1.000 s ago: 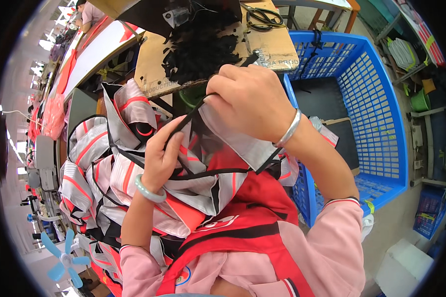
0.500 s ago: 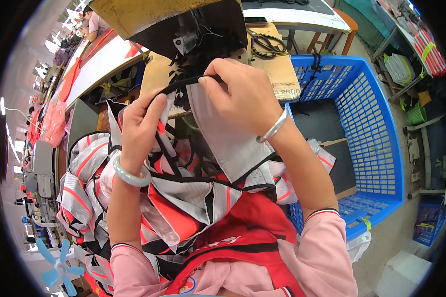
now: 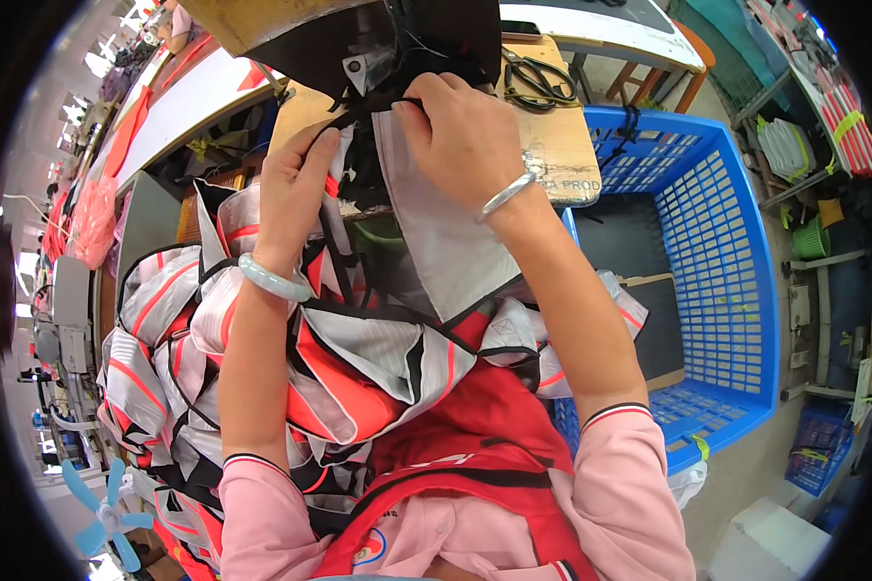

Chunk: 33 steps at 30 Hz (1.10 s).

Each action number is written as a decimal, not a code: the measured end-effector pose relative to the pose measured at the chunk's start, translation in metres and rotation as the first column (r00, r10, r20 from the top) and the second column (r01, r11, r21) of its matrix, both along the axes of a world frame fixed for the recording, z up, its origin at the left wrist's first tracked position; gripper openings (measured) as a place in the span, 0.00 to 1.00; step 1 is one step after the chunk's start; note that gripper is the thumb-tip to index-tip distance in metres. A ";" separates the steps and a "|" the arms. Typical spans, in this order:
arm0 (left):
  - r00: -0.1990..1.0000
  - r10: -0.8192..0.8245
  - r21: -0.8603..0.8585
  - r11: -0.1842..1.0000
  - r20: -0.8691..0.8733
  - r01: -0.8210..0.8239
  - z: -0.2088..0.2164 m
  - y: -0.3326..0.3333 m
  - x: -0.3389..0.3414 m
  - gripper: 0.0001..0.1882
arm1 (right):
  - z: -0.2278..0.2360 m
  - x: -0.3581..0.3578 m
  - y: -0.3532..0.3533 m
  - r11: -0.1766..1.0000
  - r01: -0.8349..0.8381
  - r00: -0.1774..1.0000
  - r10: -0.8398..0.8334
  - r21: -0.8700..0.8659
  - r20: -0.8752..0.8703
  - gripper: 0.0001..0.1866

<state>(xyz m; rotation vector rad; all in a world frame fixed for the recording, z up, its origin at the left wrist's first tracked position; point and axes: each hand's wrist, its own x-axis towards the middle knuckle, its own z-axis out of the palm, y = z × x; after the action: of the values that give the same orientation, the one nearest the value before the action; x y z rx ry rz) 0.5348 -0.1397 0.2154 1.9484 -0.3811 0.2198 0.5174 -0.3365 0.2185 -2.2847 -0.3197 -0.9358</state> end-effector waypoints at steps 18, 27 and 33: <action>0.993 0.040 0.019 0.999 0.107 -0.042 -0.005 -0.005 0.017 0.17 | -0.003 0.020 -0.003 0.998 0.045 0.999 -0.044 -0.048 0.014 0.10; 0.990 0.047 -0.083 0.996 0.136 -0.036 -0.007 -0.005 0.019 0.17 | 0.003 0.022 -0.006 0.998 0.061 0.998 -0.060 -0.018 0.036 0.10; 0.981 -0.151 -0.038 0.988 -0.125 0.147 0.002 0.021 -0.007 0.16 | 0.017 -0.032 -0.040 0.993 -0.094 0.981 0.105 0.078 -0.162 0.08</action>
<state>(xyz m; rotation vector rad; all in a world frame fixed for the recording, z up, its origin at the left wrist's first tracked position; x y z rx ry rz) 0.5279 -0.1186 0.2173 1.8852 -0.4353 0.0030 0.4851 -0.3770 0.2350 -2.2426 -0.3201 -0.6901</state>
